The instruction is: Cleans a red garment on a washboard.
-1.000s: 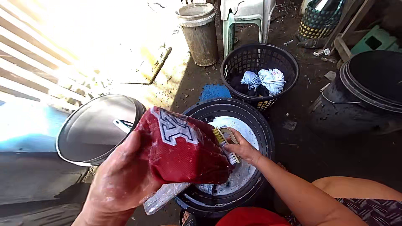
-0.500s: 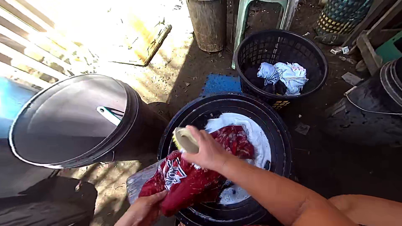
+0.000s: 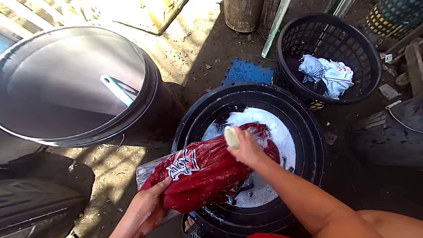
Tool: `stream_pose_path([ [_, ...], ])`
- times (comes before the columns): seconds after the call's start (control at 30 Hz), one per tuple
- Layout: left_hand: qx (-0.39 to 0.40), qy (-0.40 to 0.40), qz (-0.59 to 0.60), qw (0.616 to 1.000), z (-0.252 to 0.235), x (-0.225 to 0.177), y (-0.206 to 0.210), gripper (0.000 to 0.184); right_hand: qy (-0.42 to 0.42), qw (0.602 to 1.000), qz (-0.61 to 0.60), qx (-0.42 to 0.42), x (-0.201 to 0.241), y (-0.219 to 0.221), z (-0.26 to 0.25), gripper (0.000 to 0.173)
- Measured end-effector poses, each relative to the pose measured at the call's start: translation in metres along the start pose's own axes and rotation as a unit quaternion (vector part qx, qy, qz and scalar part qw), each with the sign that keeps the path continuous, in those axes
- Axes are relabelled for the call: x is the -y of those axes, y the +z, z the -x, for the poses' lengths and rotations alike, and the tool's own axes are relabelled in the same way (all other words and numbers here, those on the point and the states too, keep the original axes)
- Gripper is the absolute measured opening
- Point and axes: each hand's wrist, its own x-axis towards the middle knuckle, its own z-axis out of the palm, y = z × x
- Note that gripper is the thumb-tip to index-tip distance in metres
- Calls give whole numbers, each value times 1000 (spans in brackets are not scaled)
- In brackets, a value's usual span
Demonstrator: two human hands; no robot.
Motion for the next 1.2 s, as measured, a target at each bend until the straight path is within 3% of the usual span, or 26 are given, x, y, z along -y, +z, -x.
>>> stream_pose_path([
  [0.07,-4,-11,-1,1000,5,1,7,22,-137,988,-57,48,64,25,36,78],
  [0.13,-5,20,5,1000,15,-6,7,21,-183,978,-63,79,67,41,41,73],
  [0.23,2,91,38,995,25,-24,4,18,-45,998,12,31,-19,17,4,76],
  [0.33,-33,88,49,994,21,-23,9,18,99,993,57,-4,-82,-10,-22,83],
  [0.4,-40,68,50,996,8,-13,13,21,80,996,31,-5,-48,-8,-19,83],
  [0.5,-42,36,38,998,-1,2,20,23,-102,992,-51,53,61,19,31,76],
  [0.57,-48,36,36,998,5,-1,21,23,-172,976,-75,108,78,39,49,72],
  [0.63,-54,70,56,995,11,-19,20,21,-120,988,-44,88,33,35,34,71],
  [0.73,-57,86,78,992,20,-31,17,16,64,997,24,20,-73,-3,0,80],
  [0.8,-60,78,60,993,16,-27,24,18,134,990,43,-3,-100,-17,-13,84],
  [0.87,-57,55,26,996,7,-15,29,22,78,997,14,5,-54,-9,-2,84],
  [0.93,-50,26,-1,998,1,-5,34,24,-60,997,-24,41,21,12,28,79],
  [1.0,-40,7,-7,999,4,-6,36,23,-157,981,-46,101,53,33,46,73],
  [1.07,-34,27,16,999,9,-22,35,19,-127,987,-32,96,20,30,34,70],
  [1.2,3,68,92,993,9,-37,27,17,116,993,8,-7,-105,-21,-4,79],
])
